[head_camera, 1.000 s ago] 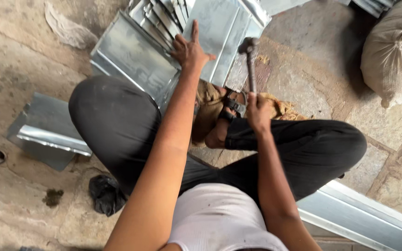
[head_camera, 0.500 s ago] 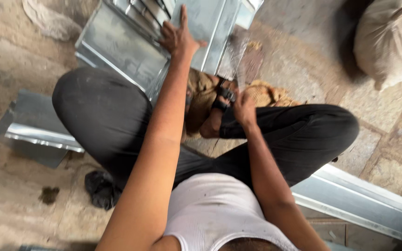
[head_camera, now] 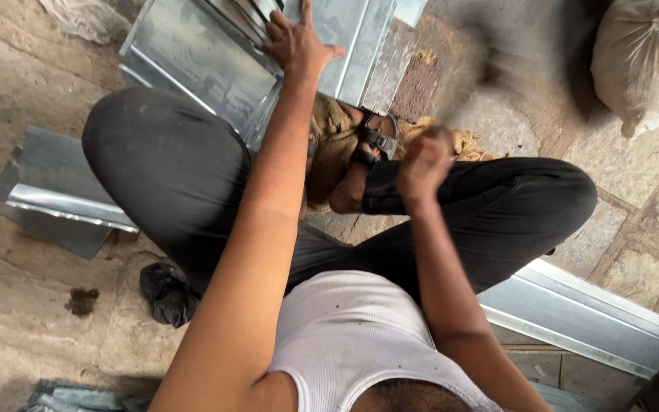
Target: The person sits on the floor and uses a hammer to strike and flatten several metal sheets. They pick up individual sheets from a stack, position them on a small metal anvil, and hammer them before setting them aside.
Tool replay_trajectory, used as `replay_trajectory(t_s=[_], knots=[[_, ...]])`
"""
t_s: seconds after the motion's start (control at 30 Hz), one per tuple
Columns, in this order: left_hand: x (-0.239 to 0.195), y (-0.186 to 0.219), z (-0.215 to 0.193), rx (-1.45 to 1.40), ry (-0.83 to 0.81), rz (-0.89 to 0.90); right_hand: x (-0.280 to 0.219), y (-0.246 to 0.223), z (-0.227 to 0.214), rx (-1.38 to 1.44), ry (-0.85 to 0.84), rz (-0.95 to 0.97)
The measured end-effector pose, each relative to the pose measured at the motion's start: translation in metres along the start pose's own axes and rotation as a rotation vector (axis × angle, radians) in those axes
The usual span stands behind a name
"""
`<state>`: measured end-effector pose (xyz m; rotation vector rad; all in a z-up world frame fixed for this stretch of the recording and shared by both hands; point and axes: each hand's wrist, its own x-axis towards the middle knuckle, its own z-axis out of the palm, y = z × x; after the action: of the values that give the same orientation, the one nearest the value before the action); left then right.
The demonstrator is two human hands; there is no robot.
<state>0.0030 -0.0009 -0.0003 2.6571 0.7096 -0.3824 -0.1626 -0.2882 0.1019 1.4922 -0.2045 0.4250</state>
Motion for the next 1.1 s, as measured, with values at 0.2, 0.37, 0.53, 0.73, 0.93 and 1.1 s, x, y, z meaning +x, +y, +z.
replay_trajectory(t_s=[0.2,0.37,0.53,0.73,0.93,1.1], knots=[[-0.011,0.003,-0.011,-0.054,-0.034,-0.034,0.007,0.037,-0.022,2.474,-0.927,-0.008],[-0.002,-0.005,0.002,-0.084,0.093,0.012,0.039,0.119,-0.011,3.045,-0.434,0.366],[0.01,-0.006,0.016,-0.071,-0.021,-0.012,0.013,0.086,-0.008,3.075,-0.238,0.428],[0.0,-0.001,0.001,-0.149,0.005,0.104,-0.024,0.024,-0.012,2.353,-0.818,-0.179],[-0.01,0.007,-0.027,-0.017,-0.073,-0.022,0.028,0.125,-0.011,2.939,-0.686,0.117],[-0.009,0.006,-0.021,-0.069,-0.044,-0.012,0.044,0.13,-0.006,3.167,0.204,0.314]])
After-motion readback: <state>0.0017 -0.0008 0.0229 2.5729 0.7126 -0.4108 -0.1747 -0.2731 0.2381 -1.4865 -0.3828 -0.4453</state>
